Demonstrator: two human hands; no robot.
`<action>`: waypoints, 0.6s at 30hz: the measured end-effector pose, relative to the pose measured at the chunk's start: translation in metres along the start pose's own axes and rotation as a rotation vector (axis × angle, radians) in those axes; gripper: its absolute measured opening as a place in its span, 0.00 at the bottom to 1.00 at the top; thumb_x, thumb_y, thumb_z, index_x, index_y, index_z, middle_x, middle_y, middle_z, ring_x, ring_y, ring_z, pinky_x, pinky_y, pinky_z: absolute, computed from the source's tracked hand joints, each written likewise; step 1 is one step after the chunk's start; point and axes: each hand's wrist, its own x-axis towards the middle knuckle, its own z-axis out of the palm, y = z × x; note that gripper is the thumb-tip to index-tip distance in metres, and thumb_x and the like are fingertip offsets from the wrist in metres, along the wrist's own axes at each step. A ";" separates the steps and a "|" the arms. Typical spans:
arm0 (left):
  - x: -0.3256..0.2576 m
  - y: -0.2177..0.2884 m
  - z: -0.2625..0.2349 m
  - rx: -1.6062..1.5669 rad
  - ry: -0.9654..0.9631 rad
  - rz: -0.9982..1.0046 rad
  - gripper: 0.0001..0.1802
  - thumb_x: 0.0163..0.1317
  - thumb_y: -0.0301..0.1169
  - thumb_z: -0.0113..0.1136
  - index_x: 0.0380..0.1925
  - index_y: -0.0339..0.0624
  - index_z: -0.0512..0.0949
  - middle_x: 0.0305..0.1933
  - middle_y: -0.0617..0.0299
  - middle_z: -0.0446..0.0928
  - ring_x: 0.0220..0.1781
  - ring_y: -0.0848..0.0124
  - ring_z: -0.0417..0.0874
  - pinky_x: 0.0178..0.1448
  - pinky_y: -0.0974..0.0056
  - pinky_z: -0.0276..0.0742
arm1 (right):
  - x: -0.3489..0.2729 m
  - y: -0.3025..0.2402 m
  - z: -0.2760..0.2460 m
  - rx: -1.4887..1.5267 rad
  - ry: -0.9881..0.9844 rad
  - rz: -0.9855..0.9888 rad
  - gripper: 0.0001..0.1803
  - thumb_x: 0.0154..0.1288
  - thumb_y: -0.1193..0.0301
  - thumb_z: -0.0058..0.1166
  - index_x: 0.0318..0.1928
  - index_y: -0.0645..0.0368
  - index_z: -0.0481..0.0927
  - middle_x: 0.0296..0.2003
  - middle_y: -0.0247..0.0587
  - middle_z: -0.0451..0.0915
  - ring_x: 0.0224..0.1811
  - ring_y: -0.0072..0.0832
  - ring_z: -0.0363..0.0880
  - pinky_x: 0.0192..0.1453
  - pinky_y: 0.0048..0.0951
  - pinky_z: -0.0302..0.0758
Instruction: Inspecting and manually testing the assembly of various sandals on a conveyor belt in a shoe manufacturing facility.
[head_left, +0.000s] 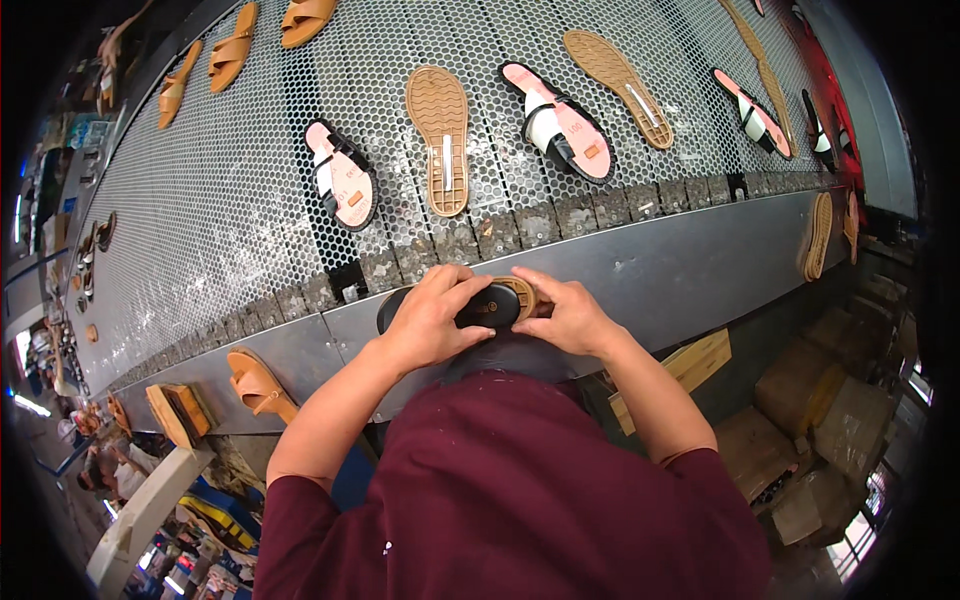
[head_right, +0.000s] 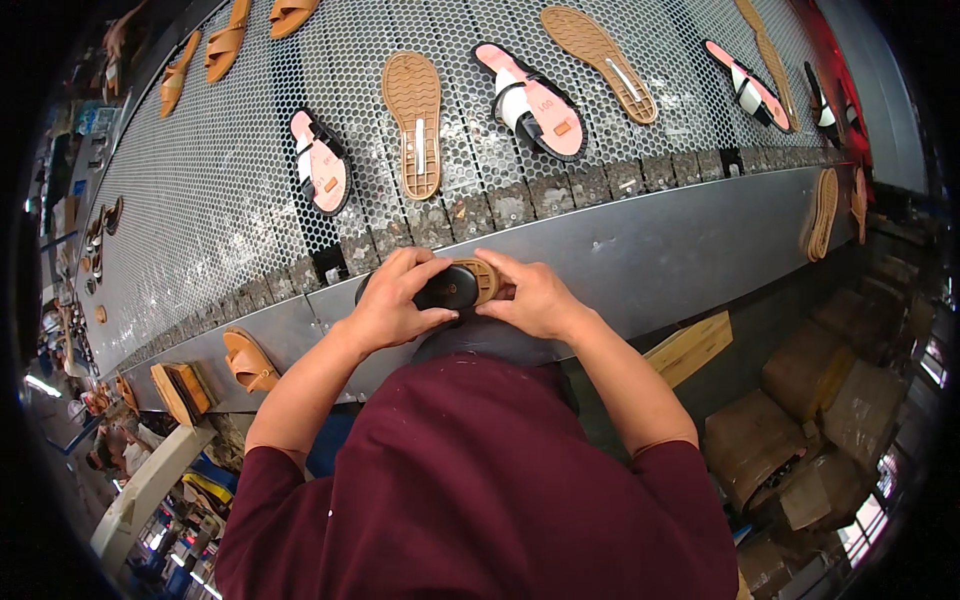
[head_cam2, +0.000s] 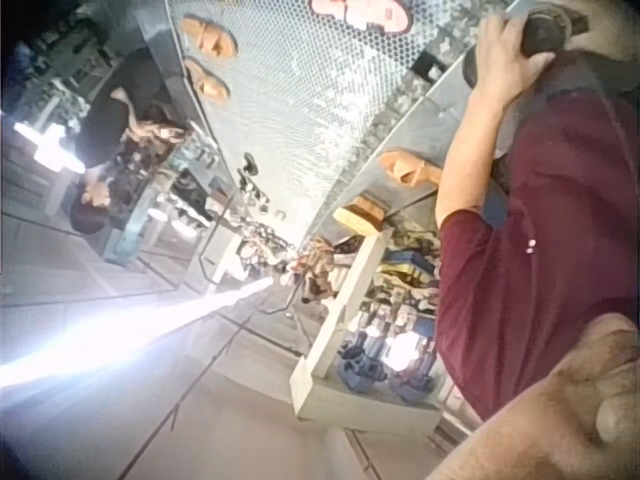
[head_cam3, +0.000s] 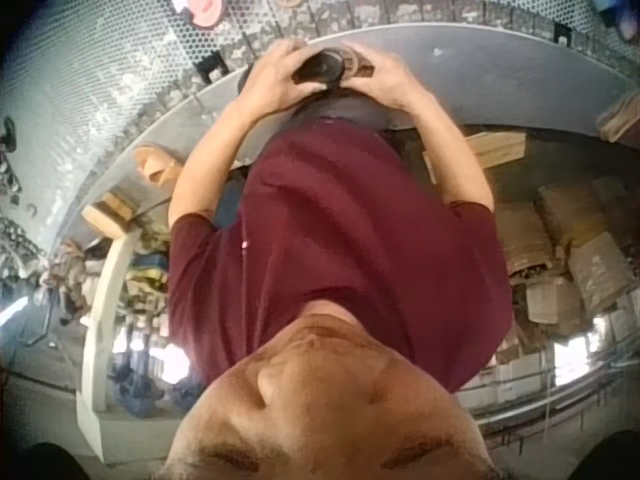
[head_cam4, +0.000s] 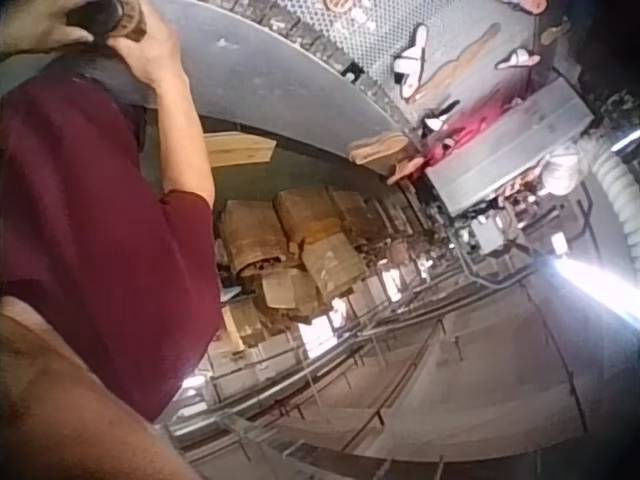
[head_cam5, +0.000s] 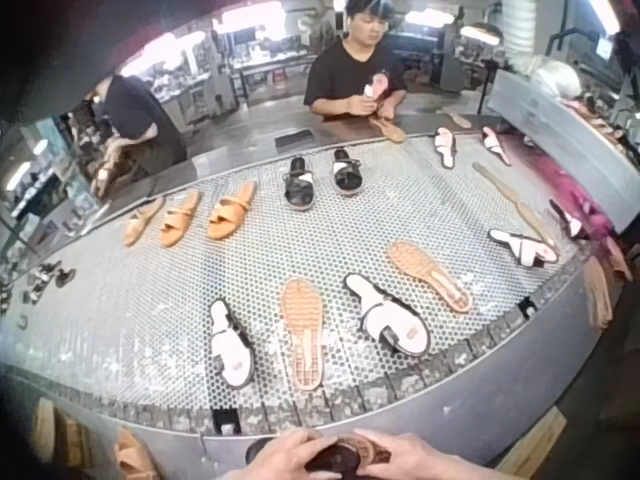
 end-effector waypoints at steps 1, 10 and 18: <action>0.000 0.001 0.000 -0.008 -0.001 0.003 0.38 0.41 0.36 0.80 0.56 0.41 0.77 0.52 0.53 0.76 0.55 0.53 0.77 0.58 0.55 0.75 | -0.002 -0.010 0.000 -0.036 -0.006 -0.020 0.40 0.55 0.74 0.69 0.68 0.60 0.67 0.48 0.51 0.84 0.50 0.39 0.85 0.57 0.35 0.79; 0.000 0.003 -0.002 -0.069 -0.011 0.027 0.39 0.42 0.35 0.80 0.57 0.40 0.77 0.52 0.53 0.75 0.55 0.53 0.76 0.59 0.55 0.75 | -0.006 -0.030 0.003 -0.203 -0.010 -0.125 0.40 0.57 0.74 0.65 0.69 0.62 0.64 0.49 0.56 0.83 0.51 0.44 0.84 0.56 0.36 0.80; 0.001 0.000 0.002 -0.110 -0.019 0.046 0.39 0.43 0.35 0.79 0.59 0.40 0.76 0.52 0.52 0.75 0.54 0.53 0.77 0.58 0.55 0.75 | -0.008 -0.034 0.002 -0.317 0.012 -0.154 0.40 0.57 0.70 0.66 0.69 0.64 0.64 0.48 0.55 0.83 0.51 0.46 0.84 0.56 0.37 0.80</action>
